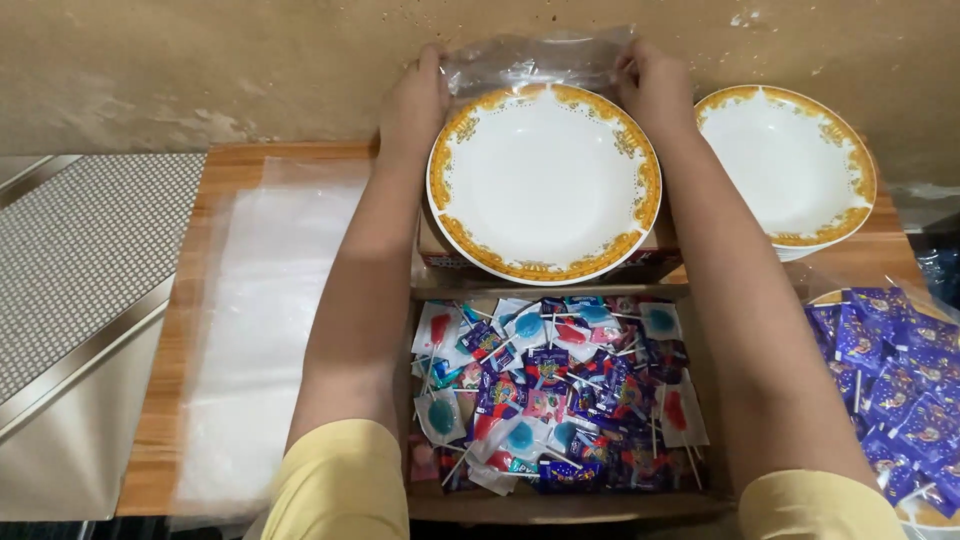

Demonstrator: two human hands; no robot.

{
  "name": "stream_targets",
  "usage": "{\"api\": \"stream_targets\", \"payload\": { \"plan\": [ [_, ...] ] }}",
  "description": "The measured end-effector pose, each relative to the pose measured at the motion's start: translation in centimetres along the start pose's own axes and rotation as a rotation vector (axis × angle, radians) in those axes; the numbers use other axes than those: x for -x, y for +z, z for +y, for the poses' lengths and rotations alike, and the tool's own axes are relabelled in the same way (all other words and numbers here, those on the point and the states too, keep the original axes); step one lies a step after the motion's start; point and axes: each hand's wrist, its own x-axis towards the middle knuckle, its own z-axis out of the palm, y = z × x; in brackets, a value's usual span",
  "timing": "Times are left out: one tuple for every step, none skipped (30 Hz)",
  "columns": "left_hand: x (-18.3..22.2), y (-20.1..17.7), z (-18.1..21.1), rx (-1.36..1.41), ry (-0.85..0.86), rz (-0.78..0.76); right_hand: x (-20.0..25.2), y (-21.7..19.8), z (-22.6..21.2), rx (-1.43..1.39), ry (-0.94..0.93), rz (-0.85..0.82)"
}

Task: The person places a plate inside a plastic bag and then arranges lollipops from a box onto the plate by hand.

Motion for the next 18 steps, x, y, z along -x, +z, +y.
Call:
{"api": "stream_targets", "payload": {
  "plan": [
    [-0.3, 0.4, -0.3, 0.001, -0.002, -0.005, -0.4, 0.2, 0.6, 0.001, 0.004, -0.003],
    [-0.5, 0.6, -0.6, -0.024, -0.01, -0.006, -0.7, 0.5, 1.1, 0.071, -0.025, -0.003],
    [-0.7, 0.8, -0.9, -0.05, -0.018, -0.006, -0.9, 0.7, 1.6, 0.141, -0.054, -0.003],
    [0.1, 0.0, -0.3, -0.051, -0.017, -0.006, -0.4, 0.4, 1.2, 0.14, -0.054, -0.002],
    [1.0, -0.9, 0.3, 0.009, 0.006, 0.003, 0.2, 0.0, 0.6, 0.044, -0.052, 0.001],
    [1.7, -2.0, 1.0, 0.068, 0.03, 0.02, 0.6, -0.6, 0.0, -0.051, -0.057, 0.008],
    [2.3, -2.9, 1.2, 0.066, 0.033, 0.027, 1.3, -1.6, -1.2, -0.051, -0.062, 0.013],
    [3.3, -3.6, 1.5, 0.13, -0.018, 0.016, 2.4, -2.5, -2.2, -0.13, -0.048, -0.004],
    [4.3, -4.4, 1.8, 0.194, -0.068, 0.005, 3.5, -3.4, -3.4, -0.208, -0.033, -0.021],
    [5.4, -4.8, 1.8, 0.192, -0.069, 0.009, 4.3, -3.6, -3.7, -0.209, -0.038, -0.021],
    [6.6, -5.4, 1.9, 0.299, -0.042, -0.011, 5.1, -3.9, -4.2, -0.333, 0.029, -0.066],
    [7.2, -6.3, 1.9, 0.402, -0.007, -0.021, 5.4, -4.4, -4.9, -0.457, 0.085, -0.106],
    [7.9, -7.4, 2.3, 0.397, -0.001, -0.006, 7.0, -5.9, -8.3, -0.459, 0.069, -0.1],
    [8.6, -8.3, 2.8, 0.409, -0.043, -0.093, 8.8, -7.5, -11.6, -0.634, 0.284, -0.11],
    [9.5, -9.2, 3.2, 0.42, -0.084, -0.18, 10.8, -8.9, -14.9, -0.806, 0.502, -0.121],
    [9.9, -9.1, 2.8, 0.419, -0.082, -0.169, 11.4, -8.5, -14.3, -0.805, 0.492, -0.121],
    [10.2, -8.9, 2.4, 0.392, -0.049, -0.156, 12.0, -8.0, -13.6, -0.789, 0.362, -0.079],
    [10.5, -8.6, 2.0, 0.364, -0.013, -0.148, 12.6, -7.5, -12.9, -0.774, 0.236, -0.034]
  ]
}}
